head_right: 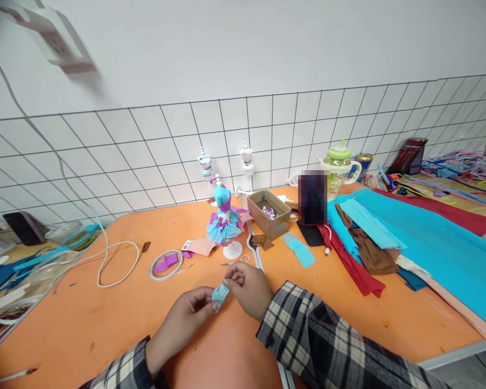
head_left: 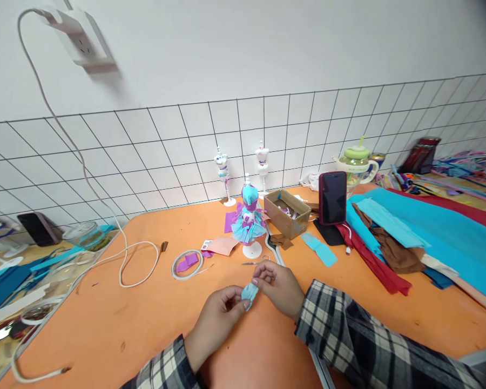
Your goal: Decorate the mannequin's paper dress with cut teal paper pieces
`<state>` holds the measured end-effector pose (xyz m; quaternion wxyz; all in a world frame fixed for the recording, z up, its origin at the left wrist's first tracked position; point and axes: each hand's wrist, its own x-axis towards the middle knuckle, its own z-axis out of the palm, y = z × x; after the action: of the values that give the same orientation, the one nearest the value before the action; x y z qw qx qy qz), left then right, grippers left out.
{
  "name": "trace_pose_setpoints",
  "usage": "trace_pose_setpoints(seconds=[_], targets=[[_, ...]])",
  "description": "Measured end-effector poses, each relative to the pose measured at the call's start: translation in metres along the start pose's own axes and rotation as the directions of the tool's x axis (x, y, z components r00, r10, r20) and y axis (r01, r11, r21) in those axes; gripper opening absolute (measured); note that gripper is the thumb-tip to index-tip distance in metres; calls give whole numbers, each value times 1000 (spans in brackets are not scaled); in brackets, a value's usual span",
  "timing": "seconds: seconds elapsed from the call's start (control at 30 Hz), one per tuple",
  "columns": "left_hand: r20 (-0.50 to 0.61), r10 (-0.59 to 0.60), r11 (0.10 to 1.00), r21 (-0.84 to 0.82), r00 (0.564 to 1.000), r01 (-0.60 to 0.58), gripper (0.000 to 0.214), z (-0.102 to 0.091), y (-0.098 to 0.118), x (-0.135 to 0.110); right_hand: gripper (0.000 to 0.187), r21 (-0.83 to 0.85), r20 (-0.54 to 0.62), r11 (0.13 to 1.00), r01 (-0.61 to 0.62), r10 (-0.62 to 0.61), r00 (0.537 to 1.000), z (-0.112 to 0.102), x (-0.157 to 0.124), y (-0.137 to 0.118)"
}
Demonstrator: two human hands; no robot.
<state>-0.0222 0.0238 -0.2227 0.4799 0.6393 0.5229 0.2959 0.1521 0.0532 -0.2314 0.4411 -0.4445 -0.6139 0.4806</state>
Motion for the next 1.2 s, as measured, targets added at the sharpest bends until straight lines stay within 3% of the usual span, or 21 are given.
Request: trace_pose_setpoints(seconds=[0.13,0.2,0.33,0.47,0.6,0.73,0.83,0.93,1.07,1.13,1.2], targets=[[-2,5,1000,-13,1000,-6,18,0,-1,0,11,-90,-50,995,44,-49,998,-3,-1,-1],[-32,-3,999,-36,999,2,21,-2,0,0,24,-129,-51,989,68,-75,996,-3,-4,-2],[-17,26,993,-113,1000,-28,26,-4,2,0,61,22,143,993,-117,112,983,2,-9,-2],[-49,36,997,-71,998,-39,30,-6,2,1,67,105,255,971,-214,181,950,7,-9,3],[-120,40,997,66,992,-33,30,-11,-2,3,68,-16,313,970,-244,237,920,5,-9,6],[-205,61,971,240,977,-10,28,-18,-7,5,71,-242,281,965,-99,167,945,-1,-9,5],[-216,91,948,316,972,-18,28,-19,-11,8,73,-415,251,910,24,89,964,-4,-9,1],[-199,158,906,419,967,-62,27,-17,-13,11,54,-569,173,807,158,-71,982,-5,-11,-5],[-104,204,853,507,973,-125,27,-17,-14,14,10,-662,379,637,395,-171,910,-1,-13,-5],[-101,213,840,526,972,-130,25,-18,-14,13,12,-698,457,555,453,-141,878,2,-14,-3],[-161,281,813,563,946,-145,24,-21,-10,9,14,-731,471,514,449,-97,877,4,-14,-1]])
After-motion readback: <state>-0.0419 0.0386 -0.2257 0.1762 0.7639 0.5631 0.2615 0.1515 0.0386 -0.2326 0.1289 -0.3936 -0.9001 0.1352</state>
